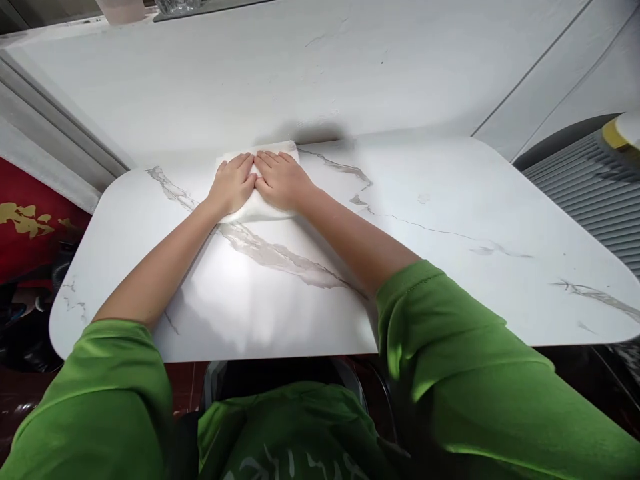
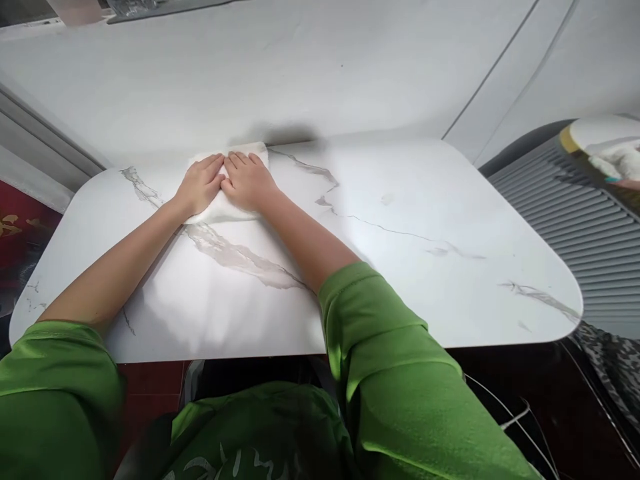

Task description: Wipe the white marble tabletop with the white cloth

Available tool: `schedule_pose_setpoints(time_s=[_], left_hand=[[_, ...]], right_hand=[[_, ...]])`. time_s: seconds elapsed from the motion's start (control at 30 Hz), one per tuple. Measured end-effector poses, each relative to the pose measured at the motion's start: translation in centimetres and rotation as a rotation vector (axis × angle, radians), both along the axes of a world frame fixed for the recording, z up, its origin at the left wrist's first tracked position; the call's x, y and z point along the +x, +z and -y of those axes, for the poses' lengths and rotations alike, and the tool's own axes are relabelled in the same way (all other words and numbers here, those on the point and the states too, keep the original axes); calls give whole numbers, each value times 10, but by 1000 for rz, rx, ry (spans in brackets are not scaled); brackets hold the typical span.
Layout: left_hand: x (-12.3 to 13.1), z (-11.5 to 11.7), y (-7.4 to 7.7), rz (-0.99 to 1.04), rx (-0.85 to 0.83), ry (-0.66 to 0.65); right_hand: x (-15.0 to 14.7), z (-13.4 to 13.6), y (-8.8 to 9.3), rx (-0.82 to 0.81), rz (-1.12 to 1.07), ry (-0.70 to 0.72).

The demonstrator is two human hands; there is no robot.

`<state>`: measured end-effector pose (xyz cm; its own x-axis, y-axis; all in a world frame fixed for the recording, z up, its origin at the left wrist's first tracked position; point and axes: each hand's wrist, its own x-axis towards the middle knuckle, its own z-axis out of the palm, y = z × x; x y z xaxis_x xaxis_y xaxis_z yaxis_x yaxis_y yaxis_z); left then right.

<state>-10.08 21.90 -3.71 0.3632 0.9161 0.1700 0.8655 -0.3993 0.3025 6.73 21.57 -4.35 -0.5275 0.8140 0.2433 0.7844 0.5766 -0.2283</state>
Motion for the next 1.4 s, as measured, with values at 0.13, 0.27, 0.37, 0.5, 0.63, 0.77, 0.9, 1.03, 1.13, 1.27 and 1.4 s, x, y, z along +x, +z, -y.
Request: schedule_pose_setpoints(time_s=[0.13, 0.27, 0.37, 0.5, 0.63, 0.77, 0.9, 1.03, 1.13, 1.27, 1.4], left_hand=[[-2, -20, -1, 24, 6, -28], [1, -30, 2, 15, 7, -30], [2, -35, 2, 12, 17, -18], [2, -43, -5, 12, 49, -29], [1, -46, -10, 15, 55, -18], [1, -44, -8, 33, 33, -8], [3, -37, -1, 2, -4, 1], [8, -21, 6, -49, -19, 40], [10, -4, 10, -90, -36, 52], [10, 19, 12, -107, -38, 8], [8, 42, 12, -82, -36, -23]], right_hand=[[-1, -15, 0, -9, -1, -4], [-1, -26, 1, -21, -18, -15], [-1, -33, 1, -38, -25, -22], [0, -38, 0, -35, -61, -1], [1, -36, 0, -25, -67, -8], [0, -34, -1, -18, -65, -25], [-1, -30, -2, -4, -68, -32], [-2, -17, 3, -29, -35, -57], [-1, -1, 7, -45, -24, -66], [0, 24, 8, -51, -14, -88], [1, 48, 6, -64, -30, -95]])
